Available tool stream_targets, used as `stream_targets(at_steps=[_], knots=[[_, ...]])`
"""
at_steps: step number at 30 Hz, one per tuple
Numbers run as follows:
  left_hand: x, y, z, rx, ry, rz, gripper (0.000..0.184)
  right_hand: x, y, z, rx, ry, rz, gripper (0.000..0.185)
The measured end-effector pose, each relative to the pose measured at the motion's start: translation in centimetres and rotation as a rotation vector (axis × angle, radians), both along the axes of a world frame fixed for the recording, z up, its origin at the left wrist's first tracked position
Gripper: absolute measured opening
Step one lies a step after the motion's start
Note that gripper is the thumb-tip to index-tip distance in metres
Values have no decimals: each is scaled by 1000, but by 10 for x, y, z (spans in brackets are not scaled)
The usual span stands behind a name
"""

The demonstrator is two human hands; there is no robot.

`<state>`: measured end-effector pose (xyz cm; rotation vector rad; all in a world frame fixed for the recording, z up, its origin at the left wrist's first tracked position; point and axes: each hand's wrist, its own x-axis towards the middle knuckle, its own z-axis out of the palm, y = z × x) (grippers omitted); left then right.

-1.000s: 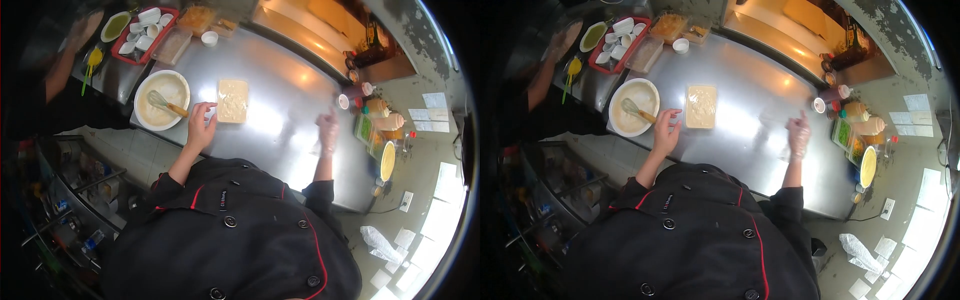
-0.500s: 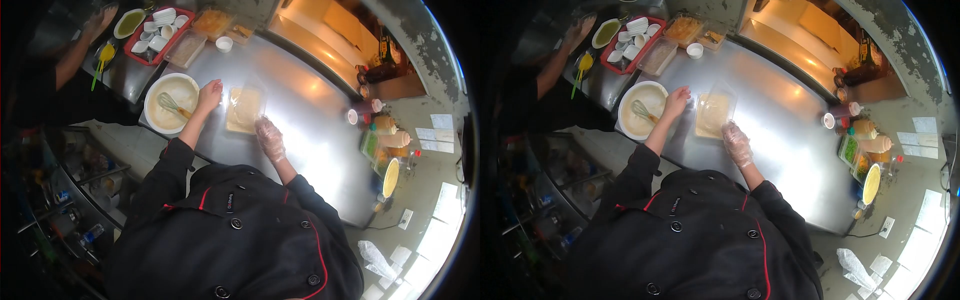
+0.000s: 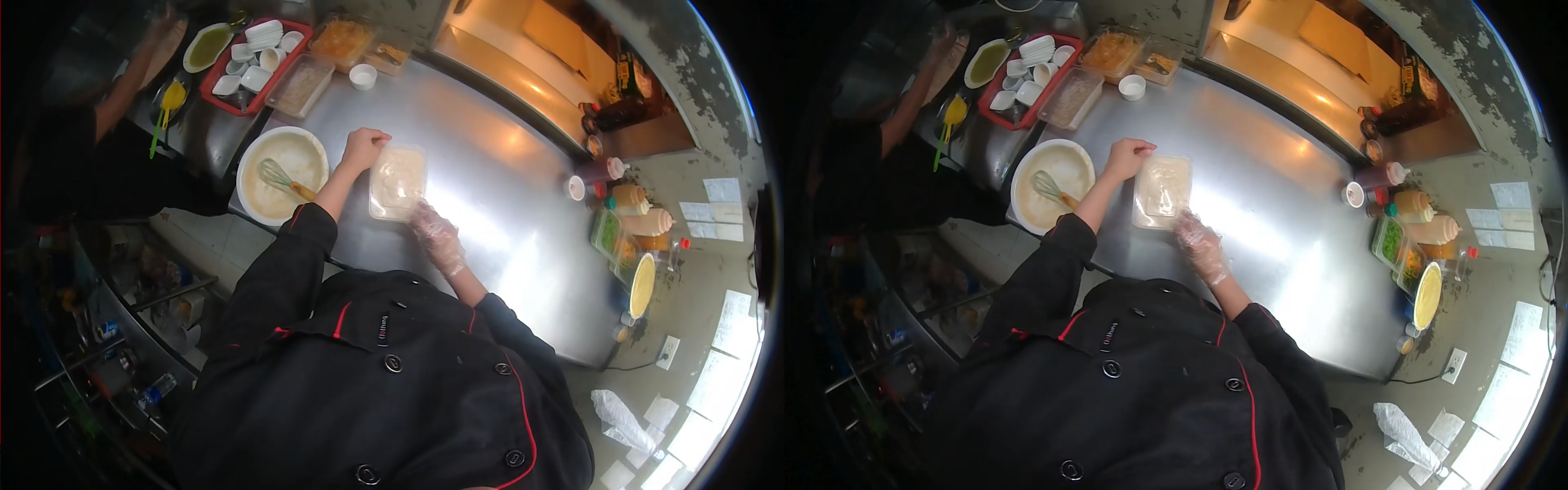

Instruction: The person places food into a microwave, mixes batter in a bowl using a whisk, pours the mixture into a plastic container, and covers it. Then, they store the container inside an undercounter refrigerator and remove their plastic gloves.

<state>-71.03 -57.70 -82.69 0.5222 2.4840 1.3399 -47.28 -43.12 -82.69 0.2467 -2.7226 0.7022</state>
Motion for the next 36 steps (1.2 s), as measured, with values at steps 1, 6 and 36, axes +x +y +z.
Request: stream_targets(at_steps=[1, 6, 36], knots=[[0, -1, -2, 0, 21, -5, 15, 1, -1, 6, 0, -13, 3, 17], [4, -3, -8, 26, 104, 23, 15, 6, -2, 22, -37, -153, -96, 18], [67, 2, -13, -293, 327, -27, 57, -127, -3, 16, 0, -342, -95, 63]])
